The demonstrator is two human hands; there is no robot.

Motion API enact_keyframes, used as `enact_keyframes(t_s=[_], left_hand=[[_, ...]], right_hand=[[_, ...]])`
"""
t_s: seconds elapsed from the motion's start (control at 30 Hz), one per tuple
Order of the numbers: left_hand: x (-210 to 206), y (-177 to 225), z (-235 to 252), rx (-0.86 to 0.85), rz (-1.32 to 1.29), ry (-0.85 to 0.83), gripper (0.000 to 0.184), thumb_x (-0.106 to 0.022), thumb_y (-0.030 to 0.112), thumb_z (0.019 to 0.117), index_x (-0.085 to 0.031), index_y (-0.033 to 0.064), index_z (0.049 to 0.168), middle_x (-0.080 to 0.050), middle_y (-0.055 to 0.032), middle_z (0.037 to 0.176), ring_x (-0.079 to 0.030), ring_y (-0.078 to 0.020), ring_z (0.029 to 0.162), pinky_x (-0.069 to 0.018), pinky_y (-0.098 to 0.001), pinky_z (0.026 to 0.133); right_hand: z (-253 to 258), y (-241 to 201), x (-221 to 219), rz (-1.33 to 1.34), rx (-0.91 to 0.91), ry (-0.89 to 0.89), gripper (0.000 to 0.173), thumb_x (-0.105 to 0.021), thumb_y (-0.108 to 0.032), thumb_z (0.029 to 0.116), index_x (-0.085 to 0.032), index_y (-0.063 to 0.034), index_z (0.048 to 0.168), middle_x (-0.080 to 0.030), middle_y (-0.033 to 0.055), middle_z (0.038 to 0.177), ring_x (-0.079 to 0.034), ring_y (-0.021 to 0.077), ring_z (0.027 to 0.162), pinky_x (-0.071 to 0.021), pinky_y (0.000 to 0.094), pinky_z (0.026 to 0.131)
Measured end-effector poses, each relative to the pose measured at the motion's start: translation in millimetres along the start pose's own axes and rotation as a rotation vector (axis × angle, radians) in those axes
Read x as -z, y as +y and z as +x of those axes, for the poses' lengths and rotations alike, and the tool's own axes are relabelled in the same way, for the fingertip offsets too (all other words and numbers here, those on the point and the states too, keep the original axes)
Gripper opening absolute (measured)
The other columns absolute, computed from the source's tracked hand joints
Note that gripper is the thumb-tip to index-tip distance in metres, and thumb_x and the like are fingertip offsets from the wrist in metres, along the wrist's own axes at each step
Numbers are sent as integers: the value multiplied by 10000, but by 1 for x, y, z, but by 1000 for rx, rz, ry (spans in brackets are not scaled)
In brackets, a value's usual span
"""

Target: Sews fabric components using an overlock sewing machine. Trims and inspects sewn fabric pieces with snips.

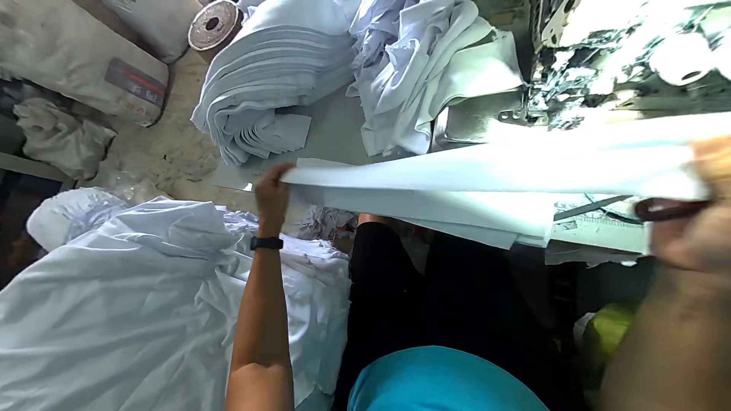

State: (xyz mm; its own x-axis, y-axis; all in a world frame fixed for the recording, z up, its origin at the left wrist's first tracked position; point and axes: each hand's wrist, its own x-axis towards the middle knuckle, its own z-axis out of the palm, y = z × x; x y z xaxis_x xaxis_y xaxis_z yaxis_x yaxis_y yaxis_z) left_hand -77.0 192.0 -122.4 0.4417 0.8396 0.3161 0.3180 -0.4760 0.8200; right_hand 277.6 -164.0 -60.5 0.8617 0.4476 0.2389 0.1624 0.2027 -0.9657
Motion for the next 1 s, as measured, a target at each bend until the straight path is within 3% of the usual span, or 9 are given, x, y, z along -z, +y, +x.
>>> enact_keyframes(t_s=[0.1,0.2,0.27,0.33,0.4,0.5,0.67,0.83,1.0], left_hand=[[13,14,29,162,-727,396,261,-262,134,1118,-463,54,1266,-649,3,1042,-652,-78,967,-558,-293,904],[4,49,49,5,-1123,372,391,-148,227,1134,-526,165,1057,-701,61,842,-700,-59,836,-584,-248,842],[-27,80,44,-94,-1010,75,345,-216,216,1125,-557,205,1079,-696,103,908,-677,-47,899,-556,-253,898],[-63,115,22,-175,-718,-264,155,-524,214,1052,-672,252,1078,-709,144,981,-668,-7,925,-562,-222,868],[-97,146,-7,-287,-502,-554,58,-637,121,992,-690,129,1015,-710,54,1019,-674,-20,909,-574,-203,803],[-142,171,-15,-393,-453,-790,71,-713,47,896,-707,-22,879,-661,-120,1273,-634,-137,1191,-529,-305,1021],[-161,189,-17,-322,-423,-806,22,-733,-5,878,-735,4,898,-750,-31,955,-712,-52,924,-586,-219,862],[-154,191,-15,-220,-478,-687,66,-679,-6,931,-734,30,924,-739,29,900,-686,1,775,-583,-166,712],[-162,185,-18,-140,-555,-587,88,-714,-12,904,-726,76,910,-742,58,885,-694,-1,774,-589,-177,705]], right_hand=[[-23,28,-25,-204,137,-96,230,-706,-10,847,-628,-211,927,-666,-169,887,-601,-50,666,-530,159,558],[-39,59,-32,-479,153,-300,129,-574,52,885,-688,57,947,-668,124,1015,-633,96,841,-543,232,730],[-39,61,-37,-570,135,-426,247,-526,116,863,-706,96,1032,-670,241,1099,-658,220,906,-552,325,778],[-37,51,-42,-480,160,-454,236,-559,62,874,-729,50,1037,-688,165,1100,-656,106,876,-550,211,747],[-37,37,-48,-311,195,-468,155,-628,-49,918,-744,31,985,-696,89,1054,-639,1,813,-536,123,685],[-37,25,-52,-167,289,-502,229,-750,-221,913,-748,8,915,-696,34,993,-582,-52,778,-483,87,654],[-39,22,-51,-144,340,-473,199,-805,-160,857,-713,17,858,-687,46,970,-568,-45,760,-469,81,646],[-45,31,-44,-88,256,-442,134,-715,-82,919,-722,4,817,-720,30,973,-629,-34,783,-535,112,689],[-49,29,-45,26,97,-367,86,-752,-80,889,-744,-41,813,-722,-14,929,-574,-50,643,-492,106,563]])
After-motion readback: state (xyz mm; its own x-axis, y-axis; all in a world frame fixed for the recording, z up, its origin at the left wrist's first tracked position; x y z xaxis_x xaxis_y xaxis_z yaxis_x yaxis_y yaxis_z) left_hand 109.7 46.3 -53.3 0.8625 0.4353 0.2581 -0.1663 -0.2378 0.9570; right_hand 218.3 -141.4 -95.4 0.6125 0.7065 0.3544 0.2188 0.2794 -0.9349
